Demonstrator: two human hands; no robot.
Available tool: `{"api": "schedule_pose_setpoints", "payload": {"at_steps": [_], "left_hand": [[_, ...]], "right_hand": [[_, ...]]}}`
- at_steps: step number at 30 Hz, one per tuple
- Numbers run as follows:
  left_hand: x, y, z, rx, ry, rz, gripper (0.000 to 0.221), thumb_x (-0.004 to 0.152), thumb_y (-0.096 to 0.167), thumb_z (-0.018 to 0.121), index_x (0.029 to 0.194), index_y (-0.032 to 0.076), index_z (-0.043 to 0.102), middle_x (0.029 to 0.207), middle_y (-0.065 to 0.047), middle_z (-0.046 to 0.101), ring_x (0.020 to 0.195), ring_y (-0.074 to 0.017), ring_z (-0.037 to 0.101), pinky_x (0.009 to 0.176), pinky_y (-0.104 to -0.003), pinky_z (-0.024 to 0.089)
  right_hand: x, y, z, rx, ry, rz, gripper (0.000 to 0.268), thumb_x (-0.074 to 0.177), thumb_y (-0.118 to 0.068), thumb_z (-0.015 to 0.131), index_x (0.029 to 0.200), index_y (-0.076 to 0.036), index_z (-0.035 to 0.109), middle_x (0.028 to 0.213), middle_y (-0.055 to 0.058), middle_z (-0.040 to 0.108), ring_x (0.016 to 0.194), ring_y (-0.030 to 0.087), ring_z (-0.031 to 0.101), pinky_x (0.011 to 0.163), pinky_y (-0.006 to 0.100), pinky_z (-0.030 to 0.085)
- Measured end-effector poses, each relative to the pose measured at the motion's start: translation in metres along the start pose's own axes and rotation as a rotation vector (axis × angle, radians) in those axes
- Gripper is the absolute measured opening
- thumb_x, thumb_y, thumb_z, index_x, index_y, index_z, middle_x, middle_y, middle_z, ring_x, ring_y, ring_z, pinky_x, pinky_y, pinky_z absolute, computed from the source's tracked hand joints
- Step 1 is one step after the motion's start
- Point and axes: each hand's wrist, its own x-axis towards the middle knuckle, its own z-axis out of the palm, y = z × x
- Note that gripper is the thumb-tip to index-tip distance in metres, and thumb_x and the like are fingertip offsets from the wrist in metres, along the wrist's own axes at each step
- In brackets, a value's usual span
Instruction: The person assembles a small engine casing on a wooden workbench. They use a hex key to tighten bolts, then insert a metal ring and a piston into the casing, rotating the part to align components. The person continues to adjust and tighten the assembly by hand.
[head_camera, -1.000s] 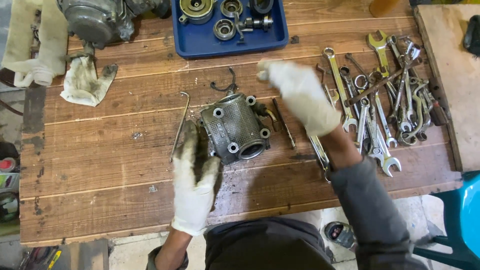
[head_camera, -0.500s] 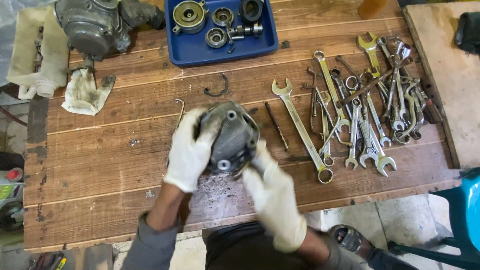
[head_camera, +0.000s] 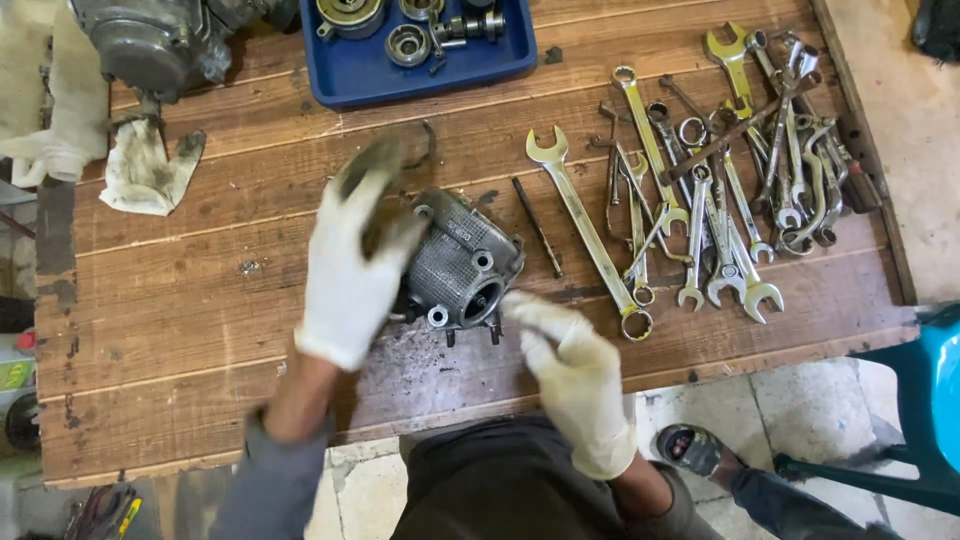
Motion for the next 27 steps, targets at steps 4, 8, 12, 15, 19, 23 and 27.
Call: {"api": "schedule_pose_setpoints", "payload": {"at_steps": [4, 8, 12, 15, 19, 23, 27], "left_hand": [[-0.072, 0.024, 0.024, 0.068, 0.247, -0.22, 0.073, 0.1, 0.048, 0.055, 0.16, 0.014, 0.029, 0.166, -0.025, 0.033, 0.156, -0.043, 0.03, 0.123, -0.064, 0.03], [-0.108, 0.013, 0.064, -0.417, 0.376, -0.398, 0.081, 0.1, 0.011, 0.056, 0.164, 0.006, 0.007, 0.173, -0.018, 0.016, 0.159, -0.0274, 0.024, 0.129, -0.037, 0.021], [-0.096, -0.007, 0.058, -0.242, 0.418, -0.415, 0.063, 0.099, 0.004, 0.06, 0.158, 0.006, 0.037, 0.164, -0.024, 0.035, 0.151, -0.0394, 0.031, 0.126, -0.056, 0.021], [-0.073, -0.024, 0.048, -0.351, 0.395, -0.393, 0.055, 0.099, -0.002, 0.059, 0.152, -0.001, 0.045, 0.156, -0.028, 0.044, 0.148, -0.039, 0.036, 0.125, -0.056, 0.026], [-0.046, -0.062, 0.05, -0.48, 0.268, -0.226, 0.049, 0.097, -0.002, 0.058, 0.146, 0.0, 0.054, 0.152, -0.023, 0.052, 0.148, -0.0357, 0.04, 0.126, -0.051, 0.026], [-0.02, -0.049, 0.049, -0.375, 0.162, -0.105, 0.058, 0.095, 0.005, 0.063, 0.152, 0.012, 0.053, 0.158, -0.015, 0.05, 0.153, -0.0363, 0.036, 0.128, -0.052, 0.023], [-0.037, -0.027, 0.053, -0.298, 0.249, -0.147, 0.069, 0.092, 0.002, 0.071, 0.156, 0.013, 0.047, 0.162, -0.022, 0.039, 0.153, -0.0412, 0.033, 0.126, -0.056, 0.028]], "right_hand": [[0.027, -0.008, -0.008, -0.108, 0.028, -0.247, 0.045, 0.09, 0.004, 0.058, 0.135, -0.001, 0.06, 0.144, 0.015, 0.06, 0.137, 0.025, 0.056, 0.121, 0.034, 0.038], [0.053, 0.014, 0.009, 0.165, -0.179, -0.204, 0.061, 0.092, 0.006, 0.051, 0.152, 0.002, 0.04, 0.16, 0.019, 0.043, 0.152, 0.026, 0.037, 0.13, 0.037, 0.022], [0.049, 0.007, 0.021, 0.043, 0.03, -0.034, 0.051, 0.089, 0.002, 0.069, 0.138, -0.005, 0.064, 0.137, 0.016, 0.067, 0.136, 0.023, 0.057, 0.12, 0.039, 0.039], [0.04, 0.011, 0.025, -0.102, 0.148, -0.041, 0.046, 0.084, -0.006, 0.076, 0.13, -0.014, 0.072, 0.121, 0.006, 0.075, 0.117, 0.018, 0.069, 0.108, 0.034, 0.049], [0.021, 0.012, 0.034, -0.166, 0.224, -0.102, 0.038, 0.082, -0.004, 0.078, 0.119, -0.012, 0.076, 0.112, 0.009, 0.078, 0.108, 0.023, 0.074, 0.097, 0.035, 0.055], [0.009, 0.008, 0.022, -0.214, 0.085, -0.185, 0.036, 0.08, -0.009, 0.081, 0.115, -0.017, 0.079, 0.119, 0.003, 0.079, 0.115, 0.018, 0.073, 0.1, 0.03, 0.055], [0.022, 0.03, -0.032, -0.096, 0.162, -0.397, 0.033, 0.081, 0.003, 0.075, 0.11, -0.013, 0.08, 0.117, 0.009, 0.079, 0.117, 0.028, 0.072, 0.104, 0.039, 0.051]]}}
